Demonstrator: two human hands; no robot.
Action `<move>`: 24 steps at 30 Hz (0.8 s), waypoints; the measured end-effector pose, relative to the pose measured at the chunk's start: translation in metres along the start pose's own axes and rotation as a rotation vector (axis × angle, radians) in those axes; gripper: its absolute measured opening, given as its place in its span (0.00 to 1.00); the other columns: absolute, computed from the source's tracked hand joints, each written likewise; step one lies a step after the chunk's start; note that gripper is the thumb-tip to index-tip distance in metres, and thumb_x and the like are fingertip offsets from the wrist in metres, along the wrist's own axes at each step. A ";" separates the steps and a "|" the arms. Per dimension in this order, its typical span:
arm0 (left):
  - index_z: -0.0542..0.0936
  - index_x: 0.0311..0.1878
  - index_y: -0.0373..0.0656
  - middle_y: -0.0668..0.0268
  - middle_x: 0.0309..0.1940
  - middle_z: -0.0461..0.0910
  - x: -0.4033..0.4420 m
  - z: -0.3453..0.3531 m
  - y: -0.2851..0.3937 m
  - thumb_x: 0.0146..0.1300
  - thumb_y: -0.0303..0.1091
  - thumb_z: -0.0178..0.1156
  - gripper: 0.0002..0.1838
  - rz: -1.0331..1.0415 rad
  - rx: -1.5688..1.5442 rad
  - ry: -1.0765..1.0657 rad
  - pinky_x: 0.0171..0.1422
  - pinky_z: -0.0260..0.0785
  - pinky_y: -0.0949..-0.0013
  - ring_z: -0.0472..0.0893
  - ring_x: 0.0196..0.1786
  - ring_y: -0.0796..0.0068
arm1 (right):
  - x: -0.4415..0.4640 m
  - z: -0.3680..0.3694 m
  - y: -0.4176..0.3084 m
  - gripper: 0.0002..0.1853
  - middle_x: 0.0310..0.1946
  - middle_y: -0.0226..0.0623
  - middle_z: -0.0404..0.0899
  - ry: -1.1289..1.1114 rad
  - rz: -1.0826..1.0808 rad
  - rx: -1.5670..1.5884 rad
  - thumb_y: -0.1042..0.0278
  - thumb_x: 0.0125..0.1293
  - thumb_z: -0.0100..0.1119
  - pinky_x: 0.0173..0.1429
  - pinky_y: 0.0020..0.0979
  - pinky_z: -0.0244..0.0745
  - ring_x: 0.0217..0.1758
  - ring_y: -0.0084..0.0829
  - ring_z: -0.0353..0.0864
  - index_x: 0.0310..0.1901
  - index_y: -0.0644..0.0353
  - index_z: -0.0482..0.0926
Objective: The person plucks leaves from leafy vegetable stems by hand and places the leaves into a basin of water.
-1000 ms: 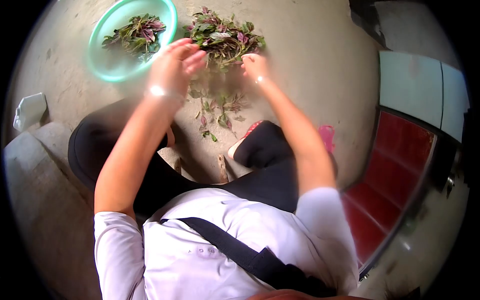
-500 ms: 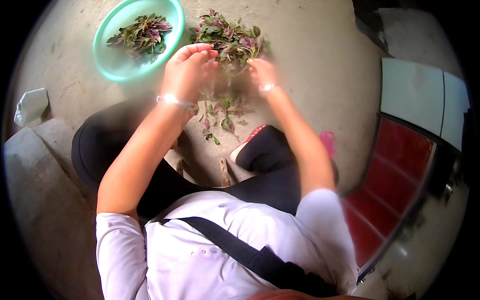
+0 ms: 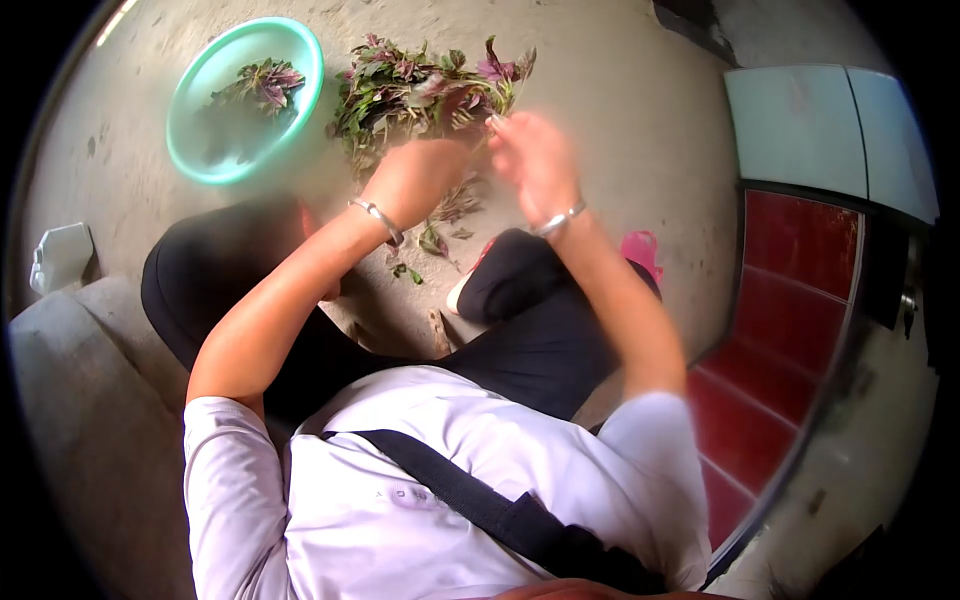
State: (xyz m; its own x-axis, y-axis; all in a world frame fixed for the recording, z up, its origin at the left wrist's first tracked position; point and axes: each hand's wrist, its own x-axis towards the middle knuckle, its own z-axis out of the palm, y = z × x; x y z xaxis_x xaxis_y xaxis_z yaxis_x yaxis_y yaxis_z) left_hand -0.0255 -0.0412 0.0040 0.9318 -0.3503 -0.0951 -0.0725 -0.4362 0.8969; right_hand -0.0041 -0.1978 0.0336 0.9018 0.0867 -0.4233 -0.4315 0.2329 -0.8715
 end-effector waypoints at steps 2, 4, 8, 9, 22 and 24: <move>0.76 0.40 0.35 0.62 0.25 0.77 -0.004 -0.001 0.010 0.58 0.29 0.52 0.10 0.139 0.004 0.047 0.33 0.67 0.72 0.75 0.26 0.78 | -0.001 -0.004 0.001 0.05 0.22 0.26 0.72 -0.015 -0.022 -0.015 0.67 0.59 0.55 0.18 0.13 0.59 0.17 0.13 0.67 0.31 0.58 0.72; 0.77 0.36 0.36 0.61 0.22 0.75 -0.005 0.001 0.015 0.55 0.30 0.52 0.09 0.131 -0.052 0.066 0.31 0.66 0.71 0.74 0.24 0.76 | -0.001 -0.008 0.002 0.05 0.21 0.27 0.72 -0.041 -0.031 -0.020 0.67 0.59 0.55 0.18 0.13 0.60 0.17 0.13 0.67 0.30 0.57 0.71; 0.77 0.33 0.36 0.61 0.19 0.73 -0.003 0.005 0.002 0.54 0.31 0.50 0.09 0.035 0.010 0.134 0.30 0.66 0.71 0.73 0.23 0.76 | 0.001 -0.012 0.009 0.06 0.21 0.27 0.72 -0.070 -0.074 -0.035 0.68 0.59 0.55 0.19 0.13 0.61 0.17 0.14 0.68 0.29 0.58 0.70; 0.77 0.33 0.37 0.61 0.19 0.73 -0.001 0.006 -0.001 0.54 0.31 0.50 0.09 -0.030 -0.013 0.151 0.30 0.66 0.71 0.73 0.22 0.76 | 0.002 -0.014 0.012 0.06 0.22 0.28 0.73 -0.076 -0.123 -0.079 0.69 0.59 0.55 0.20 0.14 0.62 0.18 0.15 0.70 0.29 0.59 0.70; 0.77 0.30 0.38 0.70 0.22 0.75 0.009 0.017 -0.021 0.58 0.30 0.52 0.07 -0.435 -0.922 0.252 0.22 0.56 0.82 0.66 0.19 0.85 | -0.007 -0.011 0.030 0.03 0.23 0.30 0.74 -0.088 -0.536 -0.453 0.77 0.59 0.53 0.26 0.19 0.68 0.23 0.19 0.75 0.35 0.65 0.73; 0.77 0.32 0.38 0.69 0.22 0.74 0.011 0.021 -0.038 0.57 0.31 0.51 0.07 -0.505 -0.867 0.207 0.23 0.56 0.81 0.67 0.20 0.84 | -0.007 -0.009 0.034 0.01 0.24 0.27 0.69 -0.133 -0.491 -0.382 0.81 0.58 0.51 0.27 0.20 0.70 0.23 0.21 0.76 0.30 0.66 0.71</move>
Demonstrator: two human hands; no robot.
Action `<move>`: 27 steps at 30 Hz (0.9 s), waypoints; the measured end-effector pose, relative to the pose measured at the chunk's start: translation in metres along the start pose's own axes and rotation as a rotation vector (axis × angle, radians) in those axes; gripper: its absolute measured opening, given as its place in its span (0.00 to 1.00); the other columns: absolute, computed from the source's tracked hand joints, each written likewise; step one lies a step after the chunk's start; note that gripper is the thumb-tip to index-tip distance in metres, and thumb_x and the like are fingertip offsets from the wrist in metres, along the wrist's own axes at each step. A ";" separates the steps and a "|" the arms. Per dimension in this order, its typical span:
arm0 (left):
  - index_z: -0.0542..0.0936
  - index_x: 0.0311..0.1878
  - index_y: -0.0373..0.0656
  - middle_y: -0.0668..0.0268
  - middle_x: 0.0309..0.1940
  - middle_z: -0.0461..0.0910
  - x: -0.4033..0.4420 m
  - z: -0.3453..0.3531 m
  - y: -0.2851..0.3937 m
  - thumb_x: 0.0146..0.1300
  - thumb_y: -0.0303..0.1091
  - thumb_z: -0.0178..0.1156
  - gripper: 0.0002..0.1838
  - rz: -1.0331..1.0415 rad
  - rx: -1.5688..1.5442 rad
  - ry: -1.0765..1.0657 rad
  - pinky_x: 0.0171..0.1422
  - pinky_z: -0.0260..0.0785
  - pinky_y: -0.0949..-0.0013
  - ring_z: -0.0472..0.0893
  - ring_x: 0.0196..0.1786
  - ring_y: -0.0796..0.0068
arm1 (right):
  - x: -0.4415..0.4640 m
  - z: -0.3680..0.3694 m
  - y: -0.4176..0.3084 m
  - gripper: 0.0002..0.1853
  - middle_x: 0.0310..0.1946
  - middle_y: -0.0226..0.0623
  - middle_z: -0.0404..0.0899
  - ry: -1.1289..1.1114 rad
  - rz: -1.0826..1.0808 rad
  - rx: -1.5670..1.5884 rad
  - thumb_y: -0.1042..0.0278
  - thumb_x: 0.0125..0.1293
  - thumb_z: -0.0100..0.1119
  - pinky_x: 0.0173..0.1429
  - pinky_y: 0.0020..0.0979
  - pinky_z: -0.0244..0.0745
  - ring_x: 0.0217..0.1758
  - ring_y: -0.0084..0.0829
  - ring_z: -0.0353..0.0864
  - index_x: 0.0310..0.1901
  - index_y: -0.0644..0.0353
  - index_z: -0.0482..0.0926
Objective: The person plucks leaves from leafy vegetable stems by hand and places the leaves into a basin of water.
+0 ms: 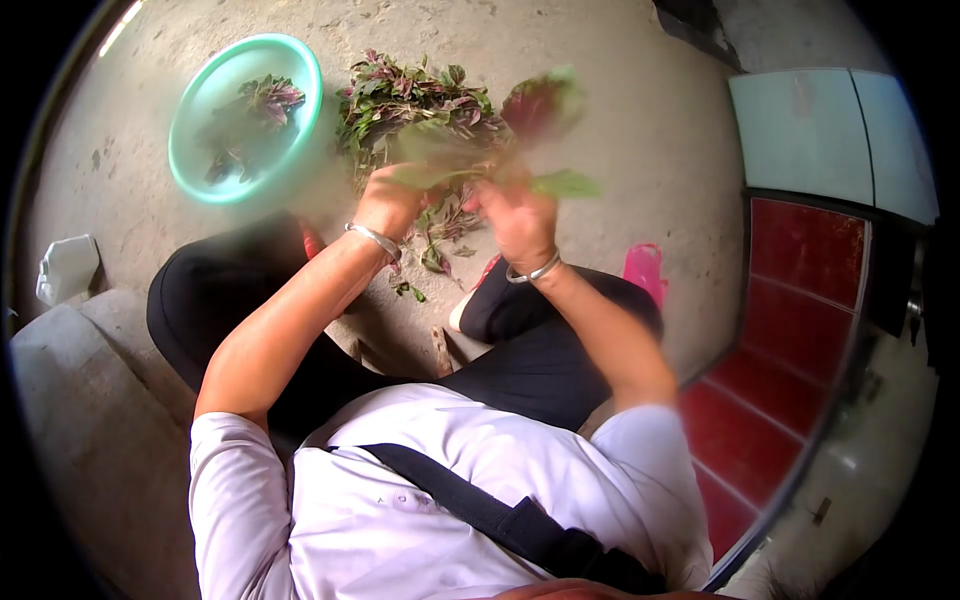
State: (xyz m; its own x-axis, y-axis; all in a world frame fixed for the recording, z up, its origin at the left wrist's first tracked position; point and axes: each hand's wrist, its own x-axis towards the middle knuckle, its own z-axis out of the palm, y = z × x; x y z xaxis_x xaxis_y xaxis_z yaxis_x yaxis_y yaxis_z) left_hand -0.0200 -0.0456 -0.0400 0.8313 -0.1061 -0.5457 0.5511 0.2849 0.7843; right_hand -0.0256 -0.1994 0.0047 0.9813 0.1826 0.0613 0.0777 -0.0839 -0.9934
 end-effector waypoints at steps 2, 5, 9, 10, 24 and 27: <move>0.78 0.30 0.38 0.68 0.20 0.73 0.003 -0.004 -0.004 0.55 0.31 0.51 0.08 -0.091 -0.065 0.035 0.23 0.55 0.80 0.67 0.21 0.83 | -0.001 0.001 0.003 0.02 0.26 0.30 0.73 0.017 -0.015 -0.014 0.79 0.59 0.51 0.27 0.21 0.71 0.24 0.22 0.76 0.34 0.65 0.73; 0.77 0.27 0.37 0.68 0.17 0.70 0.020 -0.034 -0.008 0.49 0.29 0.53 0.06 -0.179 -0.208 0.210 0.23 0.57 0.77 0.67 0.20 0.78 | 0.004 -0.003 -0.008 0.06 0.28 0.32 0.78 0.093 -0.076 0.169 0.75 0.61 0.51 0.25 0.19 0.70 0.24 0.20 0.76 0.38 0.64 0.74; 0.78 0.37 0.41 0.59 0.29 0.77 0.042 -0.065 -0.059 0.54 0.30 0.50 0.10 0.161 0.862 -0.092 0.35 0.66 0.72 0.75 0.30 0.70 | 0.021 -0.026 -0.023 0.07 0.31 0.36 0.77 -0.039 -0.035 0.222 0.73 0.62 0.51 0.28 0.20 0.69 0.26 0.22 0.77 0.40 0.65 0.72; 0.80 0.39 0.47 0.53 0.36 0.78 0.027 -0.055 -0.055 0.50 0.35 0.54 0.13 0.073 0.911 -0.108 0.48 0.70 0.65 0.78 0.39 0.58 | 0.023 -0.028 -0.025 0.07 0.32 0.37 0.77 -0.061 0.013 0.277 0.73 0.62 0.50 0.28 0.20 0.69 0.26 0.23 0.77 0.41 0.65 0.72; 0.73 0.47 0.34 0.67 0.40 0.78 -0.004 -0.008 0.030 0.60 0.28 0.52 0.13 0.333 0.158 -0.363 0.50 0.67 0.76 0.75 0.41 0.81 | 0.014 -0.031 -0.017 0.13 0.37 0.29 0.76 -0.356 0.538 0.668 0.69 0.63 0.45 0.30 0.20 0.64 0.32 0.17 0.72 0.49 0.59 0.70; 0.75 0.44 0.35 0.65 0.38 0.78 -0.011 -0.008 0.036 0.60 0.29 0.54 0.11 0.298 0.122 -0.326 0.49 0.67 0.76 0.75 0.41 0.81 | 0.013 -0.028 -0.019 0.15 0.36 0.29 0.76 -0.354 0.647 0.647 0.67 0.63 0.46 0.32 0.19 0.64 0.32 0.16 0.71 0.50 0.60 0.69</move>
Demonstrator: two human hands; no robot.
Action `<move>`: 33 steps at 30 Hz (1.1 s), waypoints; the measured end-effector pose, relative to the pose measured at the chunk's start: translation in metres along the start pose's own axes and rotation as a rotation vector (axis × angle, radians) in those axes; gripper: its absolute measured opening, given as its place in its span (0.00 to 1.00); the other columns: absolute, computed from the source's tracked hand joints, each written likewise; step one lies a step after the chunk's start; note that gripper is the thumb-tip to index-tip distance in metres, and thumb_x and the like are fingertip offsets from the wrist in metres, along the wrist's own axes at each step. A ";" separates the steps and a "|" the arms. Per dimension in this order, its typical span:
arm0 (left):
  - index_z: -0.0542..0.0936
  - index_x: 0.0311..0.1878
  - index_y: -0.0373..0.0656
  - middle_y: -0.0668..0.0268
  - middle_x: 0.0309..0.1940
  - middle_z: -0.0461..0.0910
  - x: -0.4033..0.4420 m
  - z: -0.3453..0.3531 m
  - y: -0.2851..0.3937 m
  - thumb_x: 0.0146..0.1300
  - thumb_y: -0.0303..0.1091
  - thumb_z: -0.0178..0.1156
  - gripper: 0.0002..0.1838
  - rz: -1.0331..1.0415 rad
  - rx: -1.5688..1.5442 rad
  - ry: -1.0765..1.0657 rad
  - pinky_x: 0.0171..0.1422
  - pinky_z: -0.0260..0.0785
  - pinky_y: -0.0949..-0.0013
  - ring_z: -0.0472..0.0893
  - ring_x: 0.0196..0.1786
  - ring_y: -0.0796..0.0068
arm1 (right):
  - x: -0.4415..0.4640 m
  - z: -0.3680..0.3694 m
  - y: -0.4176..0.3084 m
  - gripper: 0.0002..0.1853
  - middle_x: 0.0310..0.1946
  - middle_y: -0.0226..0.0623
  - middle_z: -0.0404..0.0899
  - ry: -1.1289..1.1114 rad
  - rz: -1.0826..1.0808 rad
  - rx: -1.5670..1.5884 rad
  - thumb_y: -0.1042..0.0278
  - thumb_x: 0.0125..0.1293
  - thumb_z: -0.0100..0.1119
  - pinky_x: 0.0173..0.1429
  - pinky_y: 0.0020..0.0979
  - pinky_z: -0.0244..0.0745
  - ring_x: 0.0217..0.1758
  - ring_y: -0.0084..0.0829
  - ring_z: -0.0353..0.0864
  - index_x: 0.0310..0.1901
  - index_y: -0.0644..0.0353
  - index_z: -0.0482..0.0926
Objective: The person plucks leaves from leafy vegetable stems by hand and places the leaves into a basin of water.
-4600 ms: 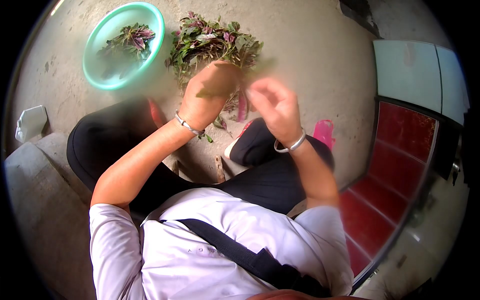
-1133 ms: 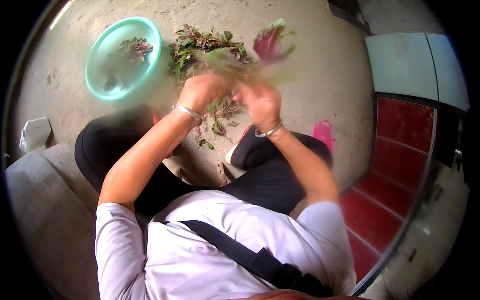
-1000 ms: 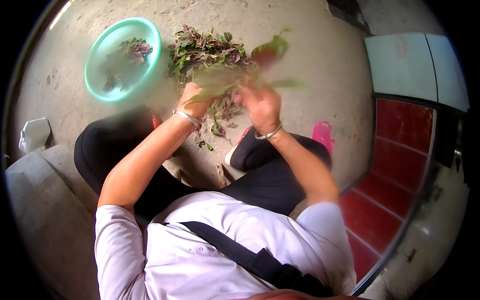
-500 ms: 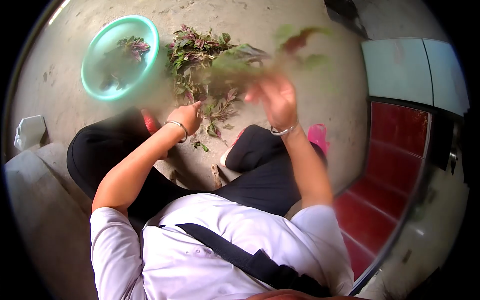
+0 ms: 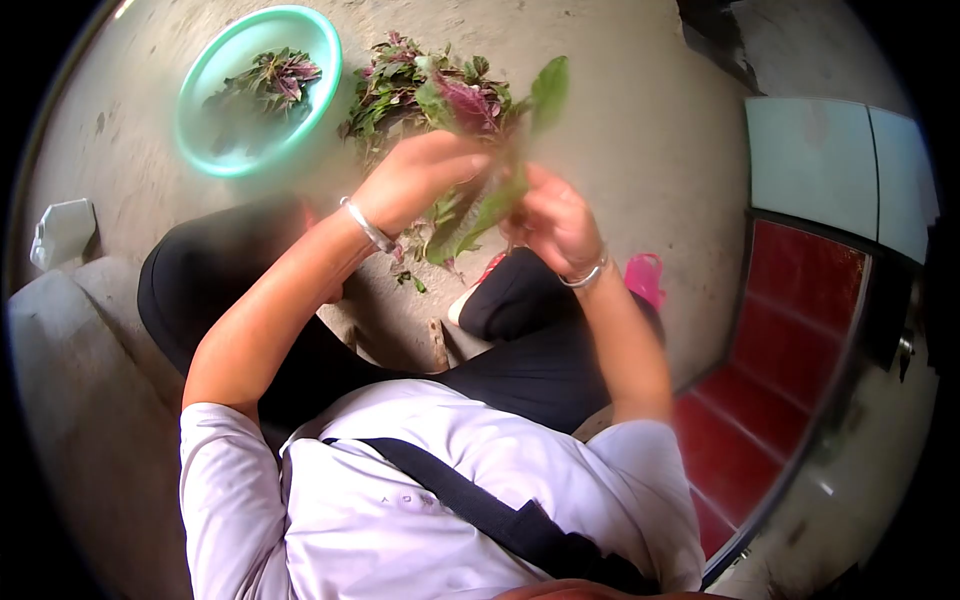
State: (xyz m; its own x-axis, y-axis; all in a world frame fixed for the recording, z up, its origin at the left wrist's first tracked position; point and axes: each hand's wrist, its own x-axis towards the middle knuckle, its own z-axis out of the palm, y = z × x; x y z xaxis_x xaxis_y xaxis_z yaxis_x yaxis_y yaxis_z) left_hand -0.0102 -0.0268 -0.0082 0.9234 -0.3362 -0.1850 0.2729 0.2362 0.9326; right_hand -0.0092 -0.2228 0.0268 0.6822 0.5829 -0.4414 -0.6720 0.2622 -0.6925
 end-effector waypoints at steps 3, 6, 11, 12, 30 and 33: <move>0.76 0.40 0.35 0.65 0.36 0.78 -0.003 0.001 0.008 0.59 0.31 0.55 0.10 -0.094 -0.154 -0.021 0.45 0.67 0.75 0.76 0.37 0.81 | 0.006 -0.006 0.010 0.17 0.36 0.33 0.74 0.029 0.024 -0.038 0.68 0.61 0.46 0.31 0.23 0.66 0.32 0.22 0.73 0.51 0.62 0.67; 0.77 0.38 0.36 0.67 0.31 0.79 -0.004 0.004 0.008 0.57 0.33 0.59 0.10 -0.135 -0.035 0.098 0.39 0.66 0.78 0.75 0.33 0.82 | 0.003 -0.002 0.018 0.15 0.34 0.32 0.74 0.104 -0.019 0.089 0.67 0.60 0.49 0.29 0.20 0.66 0.29 0.23 0.73 0.48 0.62 0.69; 0.78 0.33 0.32 0.63 0.26 0.76 -0.004 0.004 0.003 0.52 0.40 0.58 0.17 -0.052 0.063 0.161 0.37 0.66 0.74 0.74 0.31 0.77 | 0.006 0.008 0.008 0.13 0.28 0.30 0.75 0.157 0.009 -0.169 0.63 0.58 0.57 0.25 0.16 0.64 0.27 0.17 0.73 0.41 0.61 0.72; 0.78 0.33 0.32 0.62 0.27 0.76 -0.003 0.004 0.001 0.52 0.40 0.58 0.17 -0.049 0.070 0.168 0.37 0.66 0.74 0.74 0.31 0.76 | 0.006 0.007 0.008 0.13 0.28 0.30 0.75 0.163 -0.006 -0.176 0.64 0.58 0.56 0.25 0.15 0.64 0.27 0.17 0.73 0.41 0.62 0.72; 0.75 0.40 0.35 0.63 0.35 0.79 -0.009 0.010 0.010 0.59 0.33 0.55 0.11 -0.126 -0.202 0.117 0.39 0.66 0.78 0.75 0.34 0.81 | 0.012 -0.001 0.028 0.10 0.28 0.27 0.74 0.319 -0.360 -0.461 0.70 0.60 0.52 0.34 0.16 0.66 0.30 0.16 0.71 0.42 0.64 0.72; 0.75 0.43 0.37 0.63 0.36 0.79 -0.010 0.012 0.013 0.60 0.32 0.54 0.11 -0.110 -0.309 0.141 0.40 0.66 0.79 0.75 0.36 0.82 | 0.005 0.005 0.017 0.13 0.30 0.30 0.75 0.225 -0.296 -0.276 0.65 0.61 0.53 0.39 0.18 0.68 0.33 0.19 0.73 0.42 0.66 0.71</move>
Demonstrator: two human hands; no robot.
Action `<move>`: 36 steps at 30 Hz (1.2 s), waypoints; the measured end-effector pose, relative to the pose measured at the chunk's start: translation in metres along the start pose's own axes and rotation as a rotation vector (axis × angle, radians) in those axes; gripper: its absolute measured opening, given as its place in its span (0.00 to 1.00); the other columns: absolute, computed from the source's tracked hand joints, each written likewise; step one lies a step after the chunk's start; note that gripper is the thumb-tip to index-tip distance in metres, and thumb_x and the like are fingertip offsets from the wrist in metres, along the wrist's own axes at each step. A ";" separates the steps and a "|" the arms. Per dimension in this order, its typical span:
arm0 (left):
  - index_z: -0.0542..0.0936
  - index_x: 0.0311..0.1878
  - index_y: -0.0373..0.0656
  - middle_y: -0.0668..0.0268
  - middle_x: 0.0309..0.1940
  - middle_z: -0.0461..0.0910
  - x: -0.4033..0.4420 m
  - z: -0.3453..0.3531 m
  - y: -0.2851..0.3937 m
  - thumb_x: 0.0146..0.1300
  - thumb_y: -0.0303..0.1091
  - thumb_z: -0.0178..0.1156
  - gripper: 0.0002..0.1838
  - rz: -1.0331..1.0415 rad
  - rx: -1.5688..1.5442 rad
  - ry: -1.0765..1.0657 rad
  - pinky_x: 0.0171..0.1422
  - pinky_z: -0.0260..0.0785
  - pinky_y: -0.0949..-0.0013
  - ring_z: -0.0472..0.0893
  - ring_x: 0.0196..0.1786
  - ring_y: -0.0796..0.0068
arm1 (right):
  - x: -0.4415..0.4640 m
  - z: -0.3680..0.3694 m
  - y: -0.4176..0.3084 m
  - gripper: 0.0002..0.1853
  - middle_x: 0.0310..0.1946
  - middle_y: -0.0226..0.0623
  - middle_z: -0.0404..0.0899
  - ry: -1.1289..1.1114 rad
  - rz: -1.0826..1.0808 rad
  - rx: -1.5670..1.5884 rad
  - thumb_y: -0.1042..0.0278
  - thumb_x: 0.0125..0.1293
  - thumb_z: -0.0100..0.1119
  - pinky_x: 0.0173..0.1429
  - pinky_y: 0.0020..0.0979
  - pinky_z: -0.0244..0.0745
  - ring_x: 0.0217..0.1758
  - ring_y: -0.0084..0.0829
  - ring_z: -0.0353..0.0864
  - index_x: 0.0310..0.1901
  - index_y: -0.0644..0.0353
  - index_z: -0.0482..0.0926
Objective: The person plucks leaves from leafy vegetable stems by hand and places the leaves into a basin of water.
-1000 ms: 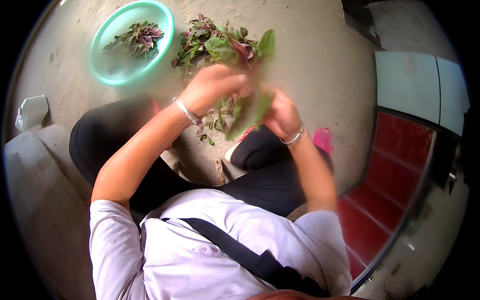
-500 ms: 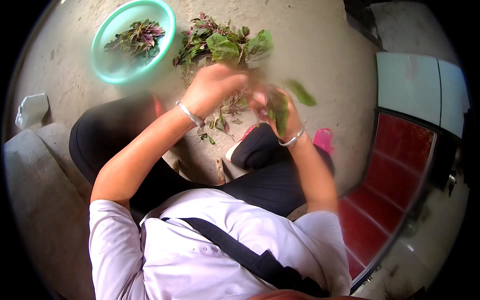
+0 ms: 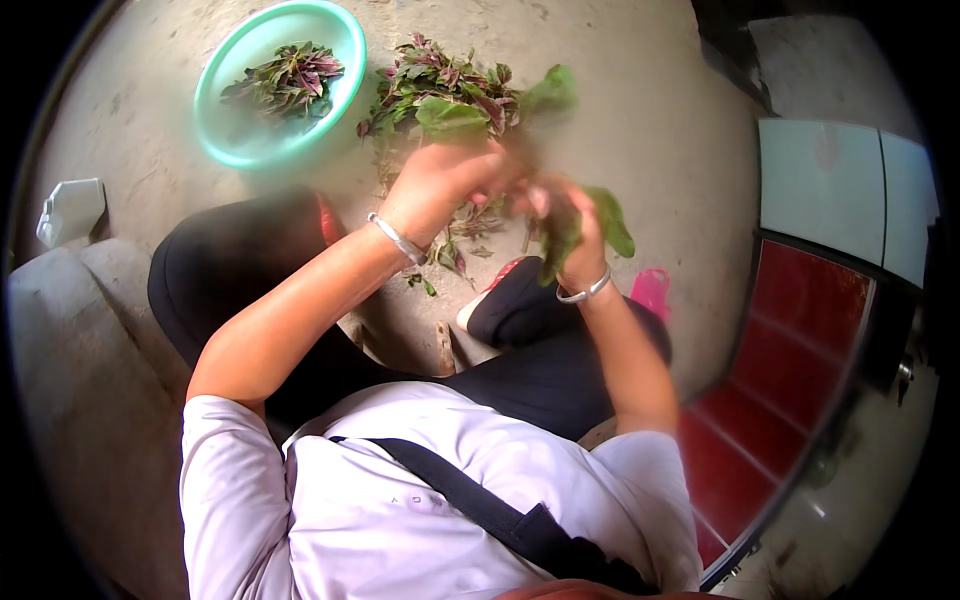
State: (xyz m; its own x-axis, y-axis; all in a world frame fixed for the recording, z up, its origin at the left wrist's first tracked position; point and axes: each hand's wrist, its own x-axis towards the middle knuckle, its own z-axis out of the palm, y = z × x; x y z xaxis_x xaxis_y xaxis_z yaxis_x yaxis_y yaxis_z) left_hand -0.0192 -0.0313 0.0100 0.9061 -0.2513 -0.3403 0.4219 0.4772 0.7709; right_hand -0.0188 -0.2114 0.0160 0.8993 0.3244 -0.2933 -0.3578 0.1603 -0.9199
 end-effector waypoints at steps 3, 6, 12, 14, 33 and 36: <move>0.74 0.43 0.40 0.64 0.37 0.79 0.001 -0.002 0.000 0.61 0.32 0.52 0.09 0.014 0.017 -0.009 0.40 0.66 0.80 0.75 0.36 0.83 | 0.000 0.004 -0.010 0.12 0.31 0.33 0.76 0.035 0.020 -0.334 0.65 0.62 0.52 0.38 0.20 0.69 0.31 0.21 0.74 0.39 0.67 0.71; 0.74 0.42 0.41 0.65 0.37 0.78 0.003 -0.004 -0.004 0.61 0.31 0.52 0.08 0.015 -0.029 0.033 0.40 0.66 0.80 0.75 0.35 0.83 | 0.002 0.004 -0.004 0.11 0.31 0.33 0.76 0.072 -0.043 -0.269 0.67 0.61 0.52 0.37 0.21 0.69 0.30 0.22 0.75 0.37 0.67 0.72; 0.74 0.43 0.42 0.67 0.38 0.78 0.004 -0.004 -0.004 0.60 0.29 0.52 0.08 0.057 -0.052 0.021 0.40 0.66 0.80 0.73 0.35 0.84 | 0.003 0.004 -0.006 0.09 0.32 0.37 0.76 0.088 -0.028 -0.328 0.70 0.60 0.53 0.37 0.22 0.71 0.32 0.23 0.76 0.36 0.68 0.72; 0.74 0.43 0.43 0.67 0.38 0.78 0.003 -0.003 0.000 0.60 0.29 0.52 0.09 0.071 -0.028 0.017 0.40 0.66 0.80 0.73 0.36 0.85 | 0.003 0.003 -0.002 0.09 0.29 0.35 0.76 0.090 -0.077 -0.376 0.68 0.60 0.53 0.32 0.21 0.67 0.28 0.20 0.72 0.36 0.67 0.72; 0.74 0.40 0.39 0.68 0.31 0.76 0.003 -0.003 0.005 0.56 0.32 0.54 0.10 0.113 0.013 0.129 0.36 0.63 0.78 0.72 0.32 0.82 | 0.001 -0.004 0.002 0.08 0.29 0.38 0.76 0.076 -0.292 -0.485 0.78 0.56 0.55 0.40 0.23 0.71 0.35 0.25 0.76 0.37 0.69 0.72; 0.73 0.41 0.40 0.67 0.33 0.77 0.002 -0.004 0.005 0.58 0.30 0.52 0.09 0.118 0.016 0.109 0.38 0.65 0.77 0.73 0.33 0.82 | 0.008 -0.014 0.012 0.09 0.29 0.35 0.74 0.145 -0.427 -0.650 0.81 0.51 0.56 0.36 0.23 0.71 0.29 0.22 0.75 0.37 0.66 0.73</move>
State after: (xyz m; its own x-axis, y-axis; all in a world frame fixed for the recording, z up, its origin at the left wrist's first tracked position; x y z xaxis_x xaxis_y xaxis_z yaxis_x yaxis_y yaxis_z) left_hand -0.0147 -0.0260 0.0112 0.9478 -0.1013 -0.3022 0.3123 0.4847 0.8170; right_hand -0.0130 -0.2197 -0.0012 0.9655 0.2256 0.1298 0.2042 -0.3477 -0.9151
